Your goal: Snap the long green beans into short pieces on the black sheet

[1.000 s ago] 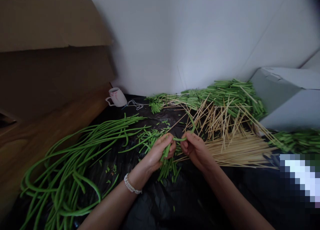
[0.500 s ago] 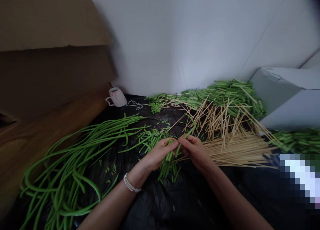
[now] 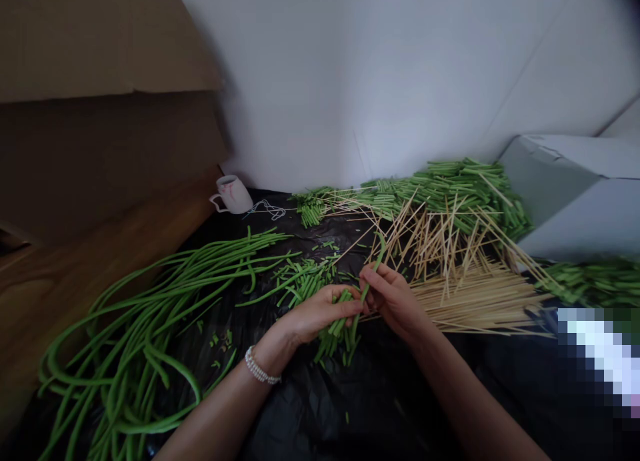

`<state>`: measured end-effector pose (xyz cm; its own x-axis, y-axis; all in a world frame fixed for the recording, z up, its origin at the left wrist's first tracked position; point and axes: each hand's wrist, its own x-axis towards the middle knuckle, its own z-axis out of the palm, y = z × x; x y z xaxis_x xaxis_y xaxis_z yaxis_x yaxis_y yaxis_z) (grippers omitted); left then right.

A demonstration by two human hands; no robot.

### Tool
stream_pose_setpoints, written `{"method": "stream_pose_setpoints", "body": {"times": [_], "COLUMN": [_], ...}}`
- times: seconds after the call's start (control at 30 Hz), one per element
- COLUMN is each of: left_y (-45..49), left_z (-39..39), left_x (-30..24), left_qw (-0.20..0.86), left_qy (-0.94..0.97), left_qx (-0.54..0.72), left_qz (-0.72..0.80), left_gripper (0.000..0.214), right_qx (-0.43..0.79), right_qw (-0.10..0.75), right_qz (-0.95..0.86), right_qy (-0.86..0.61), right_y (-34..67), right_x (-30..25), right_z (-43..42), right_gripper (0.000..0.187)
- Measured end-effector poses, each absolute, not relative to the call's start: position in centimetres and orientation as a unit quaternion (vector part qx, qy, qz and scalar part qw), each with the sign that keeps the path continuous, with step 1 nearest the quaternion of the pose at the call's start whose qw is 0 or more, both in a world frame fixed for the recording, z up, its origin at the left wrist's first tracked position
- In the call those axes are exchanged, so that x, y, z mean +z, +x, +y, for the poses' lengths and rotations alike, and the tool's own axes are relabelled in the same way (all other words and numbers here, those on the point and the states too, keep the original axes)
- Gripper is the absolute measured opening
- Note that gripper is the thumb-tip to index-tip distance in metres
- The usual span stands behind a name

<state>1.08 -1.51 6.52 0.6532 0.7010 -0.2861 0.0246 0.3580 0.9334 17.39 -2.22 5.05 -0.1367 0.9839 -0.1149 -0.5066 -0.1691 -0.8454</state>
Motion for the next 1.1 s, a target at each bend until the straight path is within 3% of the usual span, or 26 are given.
{"method": "stream_pose_setpoints", "body": {"times": [0.33,0.57,1.1], "left_y": [1.4,1.6,1.7], "left_z": [-1.0,-0.8,-0.4], "left_x": [5.4,5.1,5.9], "left_qw": [0.715,0.715,0.775], "left_qy": [0.429,0.370,0.254], "left_qx": [0.386,0.460,0.484], "left_qz": [0.394,0.373,0.318], "left_gripper": [0.032,0.035,0.038], "right_qx": [0.595,0.523,0.416], "right_qw": [0.583,0.556,0.525], "right_qz": [-0.388,-0.497,-0.617], "right_qy": [-0.393,-0.413,-0.414], "right_y": [17.8,17.4,16.3], "right_x": [4.9,5.5,5.2], "right_z": [-2.0,-2.8,-3.3], "right_gripper": [0.027,0.020,0.020]}}
